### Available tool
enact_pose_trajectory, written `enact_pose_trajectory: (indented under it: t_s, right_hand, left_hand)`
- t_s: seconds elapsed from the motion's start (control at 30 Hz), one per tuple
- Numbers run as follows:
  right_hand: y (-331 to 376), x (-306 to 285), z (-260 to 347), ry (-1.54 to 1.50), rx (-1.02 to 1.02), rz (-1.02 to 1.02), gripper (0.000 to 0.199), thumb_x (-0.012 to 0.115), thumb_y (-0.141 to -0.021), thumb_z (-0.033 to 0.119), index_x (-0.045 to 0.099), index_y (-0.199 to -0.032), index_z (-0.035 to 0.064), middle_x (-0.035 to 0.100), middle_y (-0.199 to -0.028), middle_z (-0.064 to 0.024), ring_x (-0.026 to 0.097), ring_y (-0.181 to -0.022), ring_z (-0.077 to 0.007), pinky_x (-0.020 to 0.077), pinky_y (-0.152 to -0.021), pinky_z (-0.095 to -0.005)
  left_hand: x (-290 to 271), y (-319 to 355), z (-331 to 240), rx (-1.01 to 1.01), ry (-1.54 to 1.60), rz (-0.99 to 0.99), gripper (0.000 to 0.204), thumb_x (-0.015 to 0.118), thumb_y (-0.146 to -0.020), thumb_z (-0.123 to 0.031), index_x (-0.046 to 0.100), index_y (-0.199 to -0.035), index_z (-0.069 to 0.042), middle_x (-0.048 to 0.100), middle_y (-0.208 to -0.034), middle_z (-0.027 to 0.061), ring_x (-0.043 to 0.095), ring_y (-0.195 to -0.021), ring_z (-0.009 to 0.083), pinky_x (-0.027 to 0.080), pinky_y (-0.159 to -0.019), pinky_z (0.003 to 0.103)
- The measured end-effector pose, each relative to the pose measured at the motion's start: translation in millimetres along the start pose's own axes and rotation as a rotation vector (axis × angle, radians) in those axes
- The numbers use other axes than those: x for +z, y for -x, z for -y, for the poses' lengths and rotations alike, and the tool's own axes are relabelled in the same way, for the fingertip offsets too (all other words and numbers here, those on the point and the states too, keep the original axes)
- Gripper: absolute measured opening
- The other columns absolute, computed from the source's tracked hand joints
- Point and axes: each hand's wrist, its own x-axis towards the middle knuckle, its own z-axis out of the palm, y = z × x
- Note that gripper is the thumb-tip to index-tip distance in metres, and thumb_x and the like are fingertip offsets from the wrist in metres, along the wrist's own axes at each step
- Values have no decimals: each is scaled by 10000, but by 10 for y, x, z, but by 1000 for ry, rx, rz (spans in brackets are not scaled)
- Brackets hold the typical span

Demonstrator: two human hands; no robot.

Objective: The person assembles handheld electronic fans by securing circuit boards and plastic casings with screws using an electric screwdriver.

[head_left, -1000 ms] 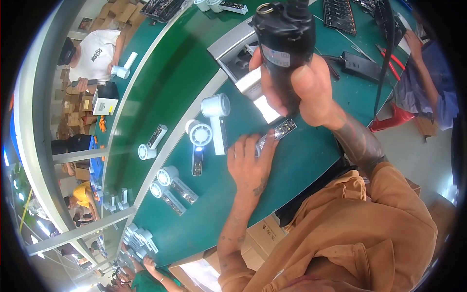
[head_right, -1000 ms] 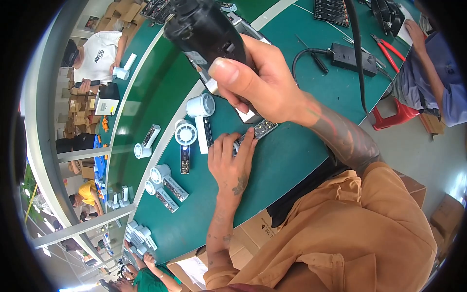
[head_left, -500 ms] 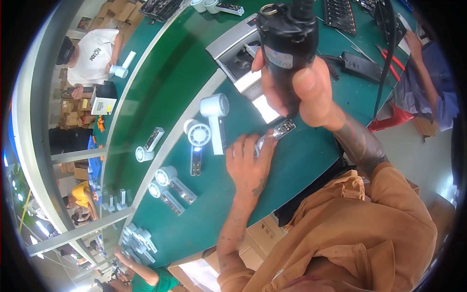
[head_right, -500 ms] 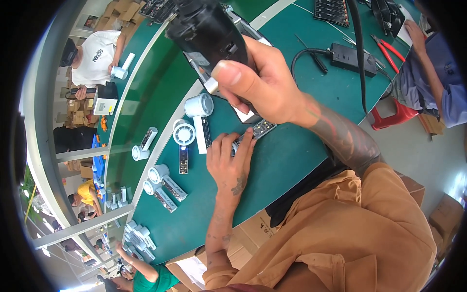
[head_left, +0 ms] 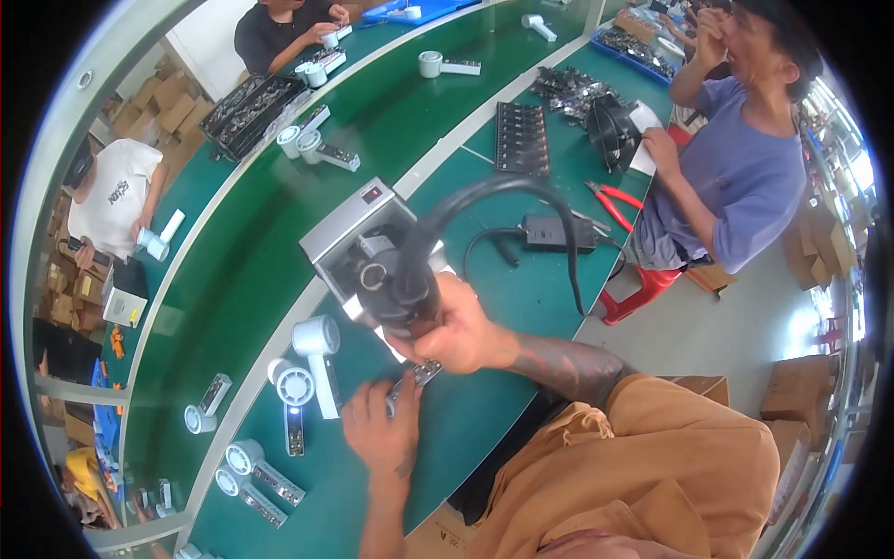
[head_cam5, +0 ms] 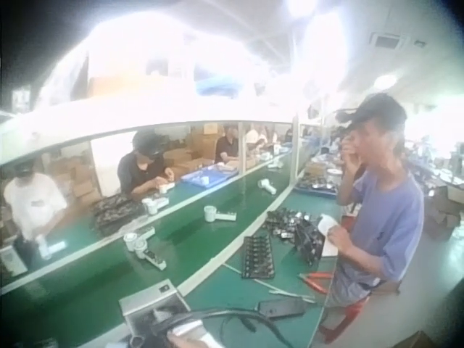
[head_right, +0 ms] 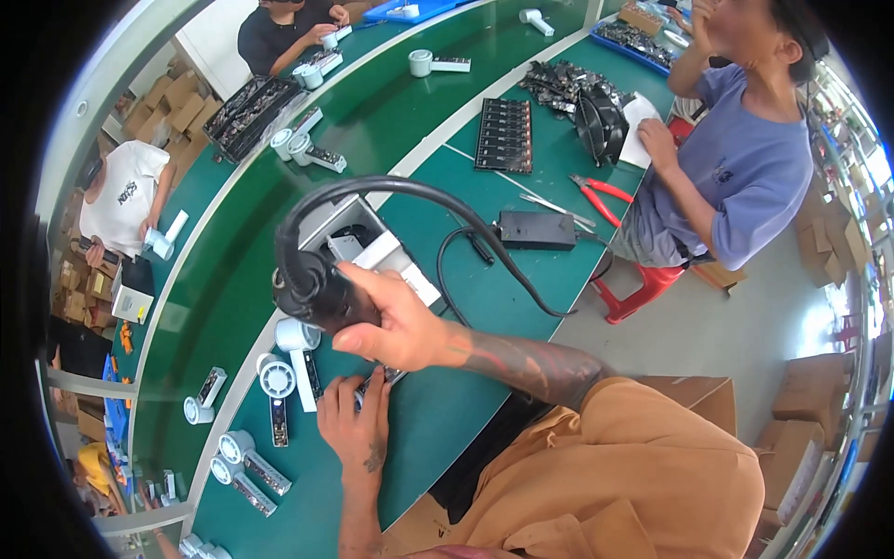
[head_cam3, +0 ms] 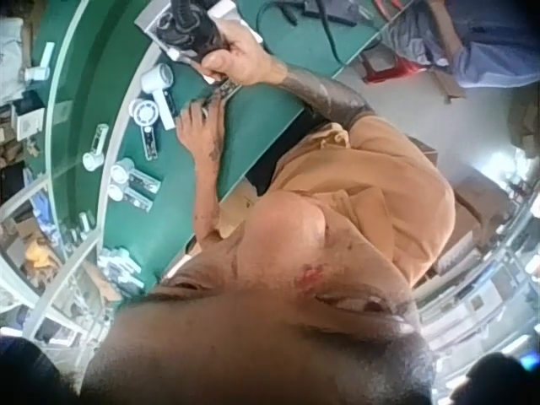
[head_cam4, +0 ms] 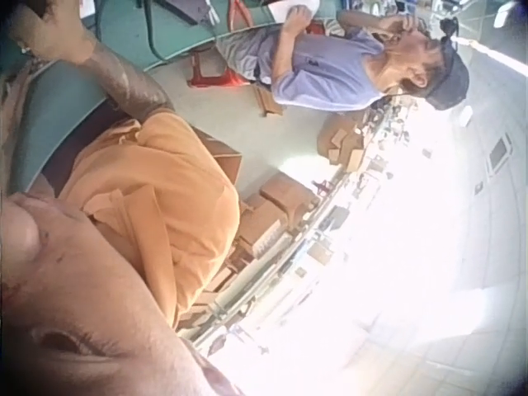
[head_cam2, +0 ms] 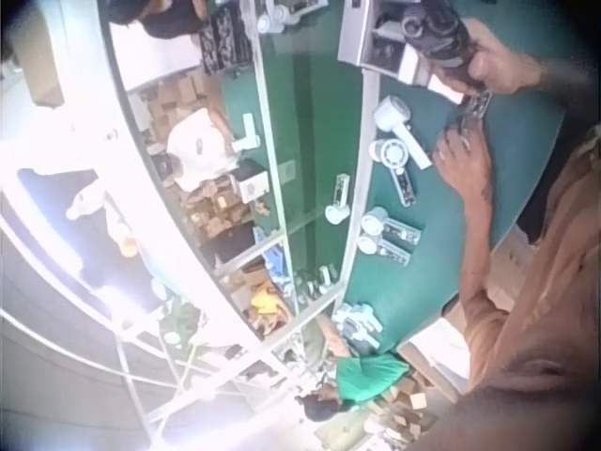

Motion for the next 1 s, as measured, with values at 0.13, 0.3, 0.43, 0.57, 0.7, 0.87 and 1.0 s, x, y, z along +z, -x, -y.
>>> enact_pose_trajectory:
  t_s: [0.13, 0.3, 0.43, 0.57, 0.7, 0.87, 1.0]
  right_hand:
    - [30, 9, 141, 28, 16, 50, 690, 708, -905, 486, 487, -1213, -91, 591, -795, -55, 473, -675, -80, 403, -578, -247]
    - [14, 25, 80, 90, -41, 63, 620, 684, -917, 461, 508, -1177, -74, 515, -745, -21, 435, -647, -75, 366, -548, -254]
    - [-10, 38, 301, -8, 50, 107, 672, 674, -877, 556, 513, -1146, -39, 530, -710, -26, 477, -566, -83, 392, -504, -255]
    - [-31, 59, 435, -62, 39, 109, 689, 630, -892, 606, 509, -1138, -26, 551, -682, -44, 500, -520, -89, 402, -473, -247]
    - [-79, 66, 549, -22, -11, 100, 719, 587, -905, 638, 509, -1132, -40, 553, -657, -52, 496, -494, -90, 393, -451, -243]
    - [-144, 72, 623, 21, 17, 25, 881, 535, -855, 776, 504, -1106, -68, 566, -644, -75, 502, -468, -104, 395, -425, -246]
    - [-246, 27, 643, -91, -45, 69, 649, 459, -1003, 590, 513, -1138, -42, 552, -629, -74, 506, -478, -108, 419, -463, -255]
  left_hand:
    - [34, -59, -39, 30, 23, -21, 277, 794, -771, -221, 740, -1036, -162, 606, -961, 41, 612, -945, 256, 474, -716, 405]
    - [29, -10, -12, 33, 35, -12, 281, 784, -787, -209, 737, -1058, -153, 605, -968, 48, 612, -942, 262, 473, -719, 413]
    - [8, -15, -29, 32, 37, -20, 271, 770, -808, -186, 735, -1073, -145, 605, -981, 55, 607, -957, 267, 472, -739, 412]
    - [-7, -8, -13, 15, 53, 11, 263, 763, -818, -174, 735, -1077, -139, 605, -990, 57, 601, -973, 267, 466, -746, 406]
    - [9, 13, 7, 18, 72, -11, 259, 756, -825, -165, 735, -1081, -131, 604, -992, 61, 597, -976, 268, 460, -736, 403]
    - [15, 26, 17, 13, 75, -21, 254, 755, -825, -157, 737, -1077, -130, 605, -989, 64, 597, -975, 271, 460, -734, 406]
    - [10, 27, 19, 6, 80, -1, 273, 757, -823, -158, 731, -1094, -132, 609, -993, 67, 598, -981, 276, 465, -739, 409]
